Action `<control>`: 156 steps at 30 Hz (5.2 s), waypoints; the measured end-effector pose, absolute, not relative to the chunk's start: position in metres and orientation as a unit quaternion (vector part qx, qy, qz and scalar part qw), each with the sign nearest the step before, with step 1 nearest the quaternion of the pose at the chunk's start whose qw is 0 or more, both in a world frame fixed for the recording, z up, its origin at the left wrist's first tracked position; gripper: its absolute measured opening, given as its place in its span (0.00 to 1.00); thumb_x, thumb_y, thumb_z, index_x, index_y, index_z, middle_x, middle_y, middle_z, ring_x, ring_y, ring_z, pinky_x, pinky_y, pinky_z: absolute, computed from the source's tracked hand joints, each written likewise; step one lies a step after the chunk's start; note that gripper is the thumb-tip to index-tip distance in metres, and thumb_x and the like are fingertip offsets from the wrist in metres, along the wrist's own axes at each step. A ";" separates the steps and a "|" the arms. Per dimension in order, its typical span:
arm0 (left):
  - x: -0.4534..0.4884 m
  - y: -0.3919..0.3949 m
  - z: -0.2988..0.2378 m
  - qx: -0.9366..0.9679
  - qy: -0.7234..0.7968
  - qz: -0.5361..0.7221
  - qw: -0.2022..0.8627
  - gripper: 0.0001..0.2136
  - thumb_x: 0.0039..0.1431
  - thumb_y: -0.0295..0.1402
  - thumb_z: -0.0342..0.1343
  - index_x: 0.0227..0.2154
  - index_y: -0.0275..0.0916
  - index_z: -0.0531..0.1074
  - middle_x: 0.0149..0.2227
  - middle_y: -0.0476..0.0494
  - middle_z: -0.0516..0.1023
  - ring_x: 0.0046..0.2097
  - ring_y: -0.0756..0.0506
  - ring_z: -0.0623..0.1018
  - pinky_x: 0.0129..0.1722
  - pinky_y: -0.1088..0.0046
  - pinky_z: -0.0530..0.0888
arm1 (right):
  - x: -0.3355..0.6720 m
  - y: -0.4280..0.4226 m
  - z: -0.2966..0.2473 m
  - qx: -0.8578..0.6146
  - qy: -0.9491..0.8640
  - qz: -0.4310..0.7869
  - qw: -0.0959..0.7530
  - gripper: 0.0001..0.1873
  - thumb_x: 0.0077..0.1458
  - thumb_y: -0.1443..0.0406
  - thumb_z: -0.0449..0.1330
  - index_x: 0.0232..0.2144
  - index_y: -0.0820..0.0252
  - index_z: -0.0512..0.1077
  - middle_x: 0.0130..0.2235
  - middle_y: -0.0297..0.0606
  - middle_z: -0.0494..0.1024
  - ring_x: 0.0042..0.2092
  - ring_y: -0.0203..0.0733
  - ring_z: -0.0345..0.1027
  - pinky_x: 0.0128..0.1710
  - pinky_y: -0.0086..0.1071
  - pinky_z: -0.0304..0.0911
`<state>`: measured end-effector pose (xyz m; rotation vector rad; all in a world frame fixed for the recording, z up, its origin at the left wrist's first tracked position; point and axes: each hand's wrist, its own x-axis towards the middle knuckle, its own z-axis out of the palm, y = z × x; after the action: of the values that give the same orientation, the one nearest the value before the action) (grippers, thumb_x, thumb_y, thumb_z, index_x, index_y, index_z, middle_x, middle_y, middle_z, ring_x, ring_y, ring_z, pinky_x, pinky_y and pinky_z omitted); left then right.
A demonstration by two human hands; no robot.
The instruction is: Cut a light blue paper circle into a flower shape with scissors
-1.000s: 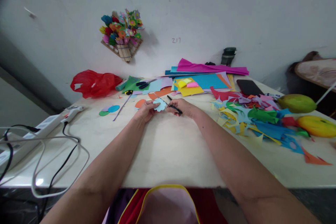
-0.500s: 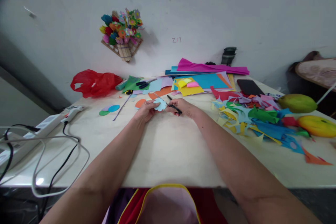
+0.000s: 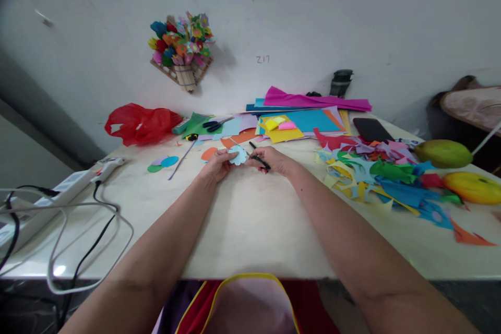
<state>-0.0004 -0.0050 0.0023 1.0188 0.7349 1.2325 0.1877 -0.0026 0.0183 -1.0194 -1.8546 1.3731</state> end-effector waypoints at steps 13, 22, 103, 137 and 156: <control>-0.002 -0.003 0.001 0.434 0.321 0.543 0.643 0.09 0.37 0.31 0.64 0.21 0.31 0.71 0.22 0.45 0.74 0.23 0.49 0.73 0.27 0.71 0.73 | 0.186 -0.006 0.022 -0.399 -0.692 0.517 0.308 0.12 0.43 0.61 0.62 0.26 0.64 0.66 0.15 0.29 0.65 0.15 0.27 0.55 0.13 0.22 0.50; -0.002 -0.001 0.000 0.432 0.316 0.556 0.636 0.09 0.38 0.31 0.64 0.19 0.31 0.71 0.20 0.46 0.73 0.23 0.50 0.73 0.29 0.71 0.73 | 0.187 -0.002 0.019 -0.400 -0.690 0.517 0.310 0.12 0.43 0.61 0.62 0.26 0.64 0.66 0.15 0.29 0.66 0.14 0.27 0.55 0.12 0.22 0.50; 0.001 -0.004 0.003 0.414 0.331 0.591 0.608 0.09 0.36 0.29 0.65 0.19 0.32 0.71 0.19 0.48 0.71 0.21 0.54 0.69 0.22 0.77 0.66 | 0.184 0.000 0.013 -0.400 -0.690 0.517 0.310 0.13 0.43 0.59 0.62 0.28 0.63 0.67 0.15 0.29 0.66 0.15 0.28 0.56 0.13 0.22 0.51; 0.000 -0.003 0.001 0.427 0.324 0.586 0.608 0.09 0.38 0.30 0.64 0.23 0.31 0.72 0.22 0.43 0.75 0.24 0.50 0.73 0.25 0.76 0.69 | 0.183 -0.002 0.014 -0.411 -0.685 0.518 0.306 0.14 0.43 0.58 0.62 0.26 0.63 0.66 0.14 0.28 0.65 0.14 0.27 0.54 0.12 0.22 0.49; 0.001 -0.001 -0.002 0.523 0.354 0.539 0.557 0.11 0.37 0.33 0.64 0.23 0.33 0.72 0.22 0.46 0.74 0.22 0.52 0.71 0.22 0.77 0.64 | 0.188 0.006 0.014 -0.380 -0.623 0.513 0.453 0.20 0.34 0.66 0.67 0.32 0.62 0.66 0.23 0.29 0.71 0.23 0.32 0.66 0.24 0.26 0.61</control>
<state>0.0006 -0.0015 -0.0025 1.2335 0.8357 1.2728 0.1878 0.0056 0.0140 -0.9391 -1.5377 1.2658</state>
